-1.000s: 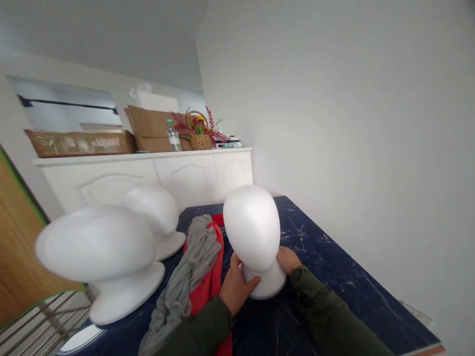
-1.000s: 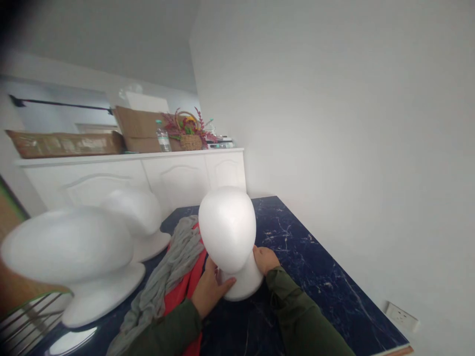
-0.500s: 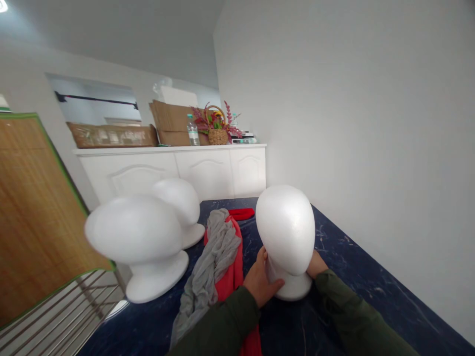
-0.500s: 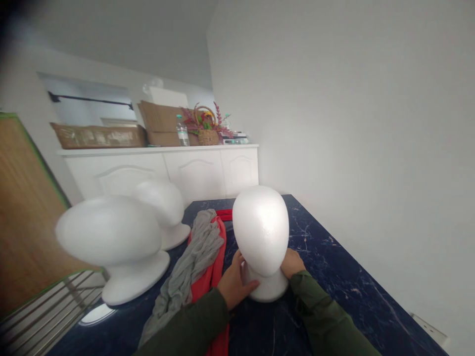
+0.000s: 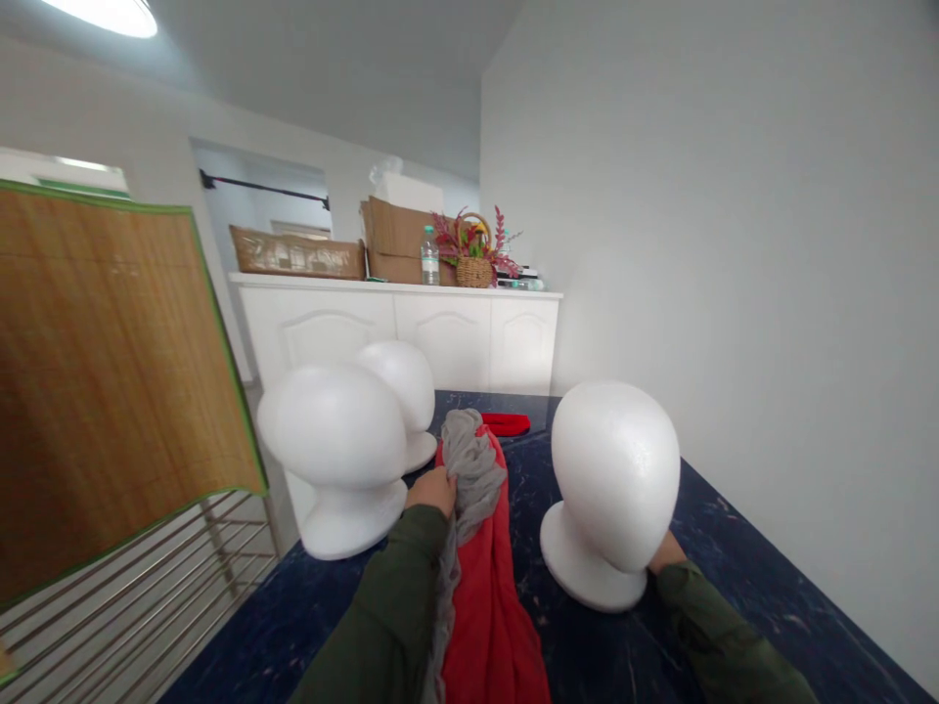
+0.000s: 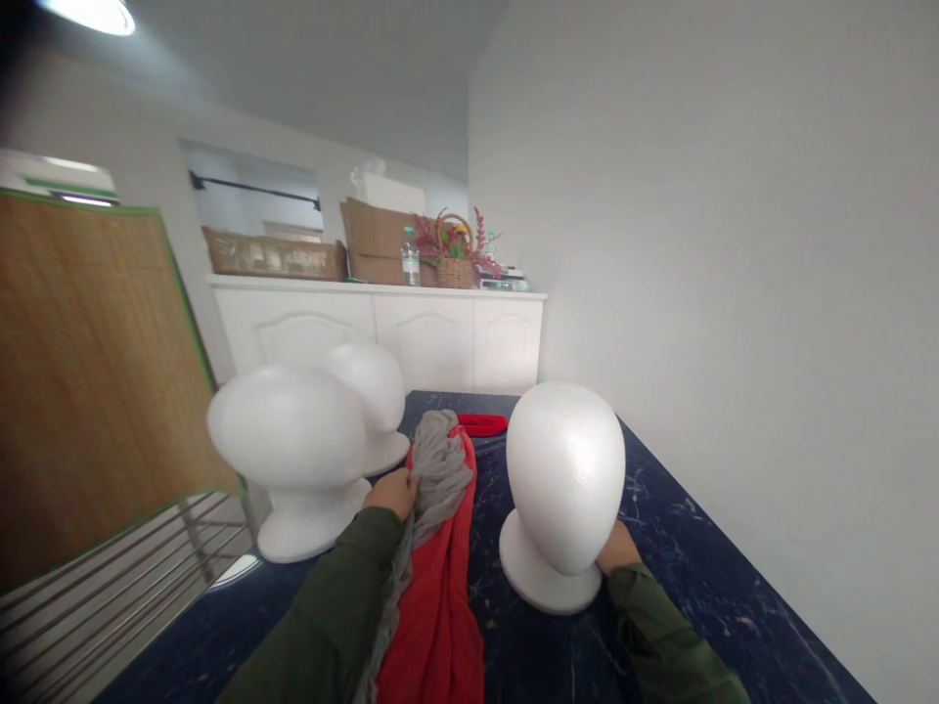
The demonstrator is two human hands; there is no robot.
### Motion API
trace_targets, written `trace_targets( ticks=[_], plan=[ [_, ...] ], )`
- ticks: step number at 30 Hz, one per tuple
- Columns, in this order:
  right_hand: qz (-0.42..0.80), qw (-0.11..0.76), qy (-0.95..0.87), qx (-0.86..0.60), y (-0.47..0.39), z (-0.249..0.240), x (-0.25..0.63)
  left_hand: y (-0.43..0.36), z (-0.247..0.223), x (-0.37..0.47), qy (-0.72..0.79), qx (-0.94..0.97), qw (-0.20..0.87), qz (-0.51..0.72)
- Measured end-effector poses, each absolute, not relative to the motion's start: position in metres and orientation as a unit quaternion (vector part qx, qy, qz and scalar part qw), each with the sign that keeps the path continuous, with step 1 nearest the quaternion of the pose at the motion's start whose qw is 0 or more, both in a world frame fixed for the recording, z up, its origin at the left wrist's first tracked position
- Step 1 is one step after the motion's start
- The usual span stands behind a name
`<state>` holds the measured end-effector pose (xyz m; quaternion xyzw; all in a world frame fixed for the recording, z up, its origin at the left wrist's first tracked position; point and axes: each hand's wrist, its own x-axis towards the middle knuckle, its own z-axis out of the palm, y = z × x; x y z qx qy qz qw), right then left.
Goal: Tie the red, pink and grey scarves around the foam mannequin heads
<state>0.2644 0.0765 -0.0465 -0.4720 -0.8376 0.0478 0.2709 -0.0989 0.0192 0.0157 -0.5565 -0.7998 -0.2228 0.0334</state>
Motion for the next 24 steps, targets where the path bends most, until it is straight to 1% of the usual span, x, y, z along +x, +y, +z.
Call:
trace_targets(
  ticks=[5, 9, 13, 16, 19, 22, 24],
  plan=[
    [0.078, 0.261, -0.816, -0.510, 0.066, -0.046, 0.264, 0.008, 0.037, -0.085, -0.778, -0.534, 0.086, -0.321],
    [0.094, 0.294, -0.751, -0.584, 0.039, -0.045, 0.273, -0.004, 0.050, -0.076, -0.723, -0.537, 0.106, -0.422],
    [0.109, 0.332, -0.675, -0.650, -0.015, -0.041, 0.279, -0.021, 0.051, -0.057, -0.627, -0.558, 0.091, -0.536],
    [0.102, 0.401, -0.661, -0.626, -0.062, -0.043, 0.267, -0.040, 0.042, -0.031, -0.574, -0.631, 0.082, -0.516],
    [0.162, 0.433, -0.706, -0.536, -0.095, -0.040, 0.241, -0.062, 0.029, 0.000, -0.453, -0.778, 0.102, -0.424],
    [0.206, 0.483, -0.693, -0.494, -0.102, -0.022, 0.213, -0.083, 0.013, 0.028, -0.291, -0.890, 0.101, -0.337],
    [0.221, 0.510, -0.681, -0.477, -0.097, -0.003, 0.196, -0.093, 0.003, 0.041, -0.234, -0.918, 0.058, -0.315]
  ],
)
